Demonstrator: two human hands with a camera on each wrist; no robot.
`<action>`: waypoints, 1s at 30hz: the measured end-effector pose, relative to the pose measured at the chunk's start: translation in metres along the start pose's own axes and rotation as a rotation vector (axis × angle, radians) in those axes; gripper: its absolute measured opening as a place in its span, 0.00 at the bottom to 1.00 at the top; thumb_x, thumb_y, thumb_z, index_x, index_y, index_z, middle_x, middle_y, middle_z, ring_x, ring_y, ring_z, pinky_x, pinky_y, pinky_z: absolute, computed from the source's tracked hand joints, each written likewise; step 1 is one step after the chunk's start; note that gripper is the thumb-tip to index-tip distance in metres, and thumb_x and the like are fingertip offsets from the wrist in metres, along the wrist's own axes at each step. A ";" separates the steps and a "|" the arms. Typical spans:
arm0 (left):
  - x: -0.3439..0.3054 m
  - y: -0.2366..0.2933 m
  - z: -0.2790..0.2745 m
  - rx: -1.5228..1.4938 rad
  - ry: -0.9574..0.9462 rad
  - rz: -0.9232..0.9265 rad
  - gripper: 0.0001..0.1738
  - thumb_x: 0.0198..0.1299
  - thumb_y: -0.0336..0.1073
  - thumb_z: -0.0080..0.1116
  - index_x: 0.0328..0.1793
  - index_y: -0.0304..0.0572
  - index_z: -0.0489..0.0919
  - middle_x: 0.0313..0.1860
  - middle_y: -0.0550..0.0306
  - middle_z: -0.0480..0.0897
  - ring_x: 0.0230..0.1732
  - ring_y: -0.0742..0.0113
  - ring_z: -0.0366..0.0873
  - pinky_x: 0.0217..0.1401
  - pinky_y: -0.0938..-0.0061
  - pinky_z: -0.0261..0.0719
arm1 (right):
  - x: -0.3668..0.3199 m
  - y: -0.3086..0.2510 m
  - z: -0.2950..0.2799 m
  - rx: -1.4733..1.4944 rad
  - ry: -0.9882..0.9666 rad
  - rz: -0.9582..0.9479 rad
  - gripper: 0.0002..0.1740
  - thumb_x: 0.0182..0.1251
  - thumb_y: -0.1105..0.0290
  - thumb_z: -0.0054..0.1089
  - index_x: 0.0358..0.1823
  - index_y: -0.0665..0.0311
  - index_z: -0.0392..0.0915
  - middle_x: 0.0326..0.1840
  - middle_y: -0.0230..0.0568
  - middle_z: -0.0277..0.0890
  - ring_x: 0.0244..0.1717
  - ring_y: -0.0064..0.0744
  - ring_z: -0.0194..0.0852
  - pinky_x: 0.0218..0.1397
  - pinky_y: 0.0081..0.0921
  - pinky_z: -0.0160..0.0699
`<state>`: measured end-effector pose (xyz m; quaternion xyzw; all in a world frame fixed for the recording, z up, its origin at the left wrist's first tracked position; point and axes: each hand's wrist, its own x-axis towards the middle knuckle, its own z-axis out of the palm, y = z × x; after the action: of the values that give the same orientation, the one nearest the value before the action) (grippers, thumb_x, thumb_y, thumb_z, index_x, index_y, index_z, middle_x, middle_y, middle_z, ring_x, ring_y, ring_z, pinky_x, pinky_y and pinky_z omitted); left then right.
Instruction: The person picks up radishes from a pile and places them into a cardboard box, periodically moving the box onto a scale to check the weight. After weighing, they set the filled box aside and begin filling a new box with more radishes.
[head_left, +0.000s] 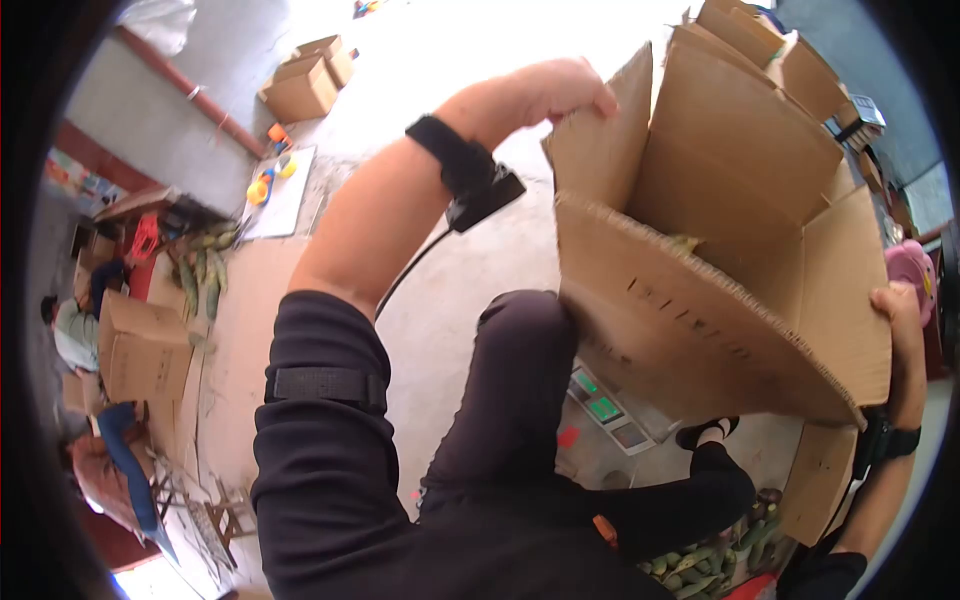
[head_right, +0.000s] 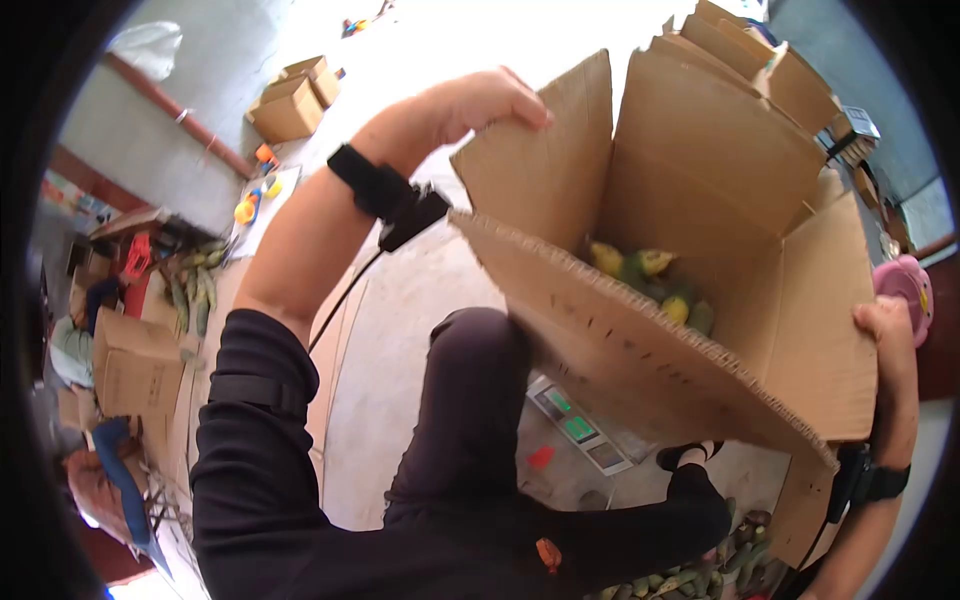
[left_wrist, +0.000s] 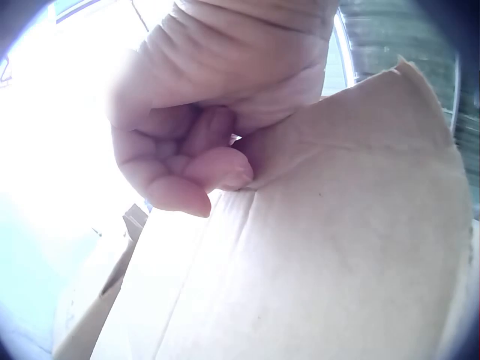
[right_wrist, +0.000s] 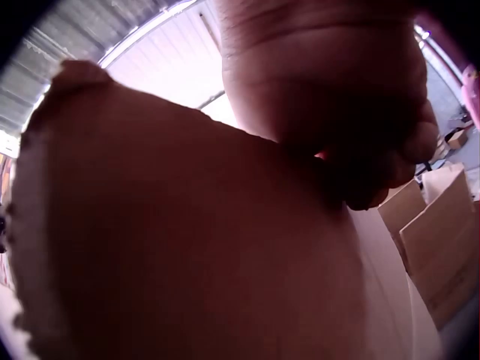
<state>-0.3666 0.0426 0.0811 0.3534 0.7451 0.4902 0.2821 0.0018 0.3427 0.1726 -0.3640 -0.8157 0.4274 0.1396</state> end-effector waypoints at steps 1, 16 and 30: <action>-0.008 0.001 -0.015 -0.050 0.006 -0.030 0.17 0.43 0.37 0.66 0.36 0.31 0.84 0.31 0.49 0.83 0.29 0.60 0.81 0.31 0.66 0.78 | 0.000 -0.022 0.018 0.018 -0.069 0.057 0.10 0.56 0.69 0.51 0.20 0.64 0.72 0.21 0.26 0.68 0.24 0.16 0.64 0.30 0.17 0.65; -0.300 -0.138 -0.095 0.100 0.747 -0.225 0.16 0.52 0.37 0.58 0.23 0.28 0.75 0.15 0.64 0.70 0.22 0.79 0.64 0.22 0.76 0.63 | 0.021 -0.108 0.289 -0.673 -0.227 -0.635 0.17 0.53 0.61 0.49 0.25 0.70 0.78 0.31 0.58 0.76 0.37 0.58 0.75 0.42 0.44 0.73; -0.637 -0.135 -0.014 0.169 0.870 -1.305 0.11 0.52 0.38 0.61 0.31 0.35 0.81 0.23 0.53 0.79 0.25 0.58 0.74 0.31 0.61 0.72 | -0.182 -0.122 0.529 -0.416 -0.946 -1.008 0.11 0.43 0.66 0.55 0.24 0.63 0.83 0.25 0.49 0.80 0.30 0.47 0.81 0.30 0.38 0.77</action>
<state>-0.0346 -0.5129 0.0080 -0.3584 0.8802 0.2617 0.1682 -0.2146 -0.1475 -0.0301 0.2615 -0.9221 0.2585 -0.1203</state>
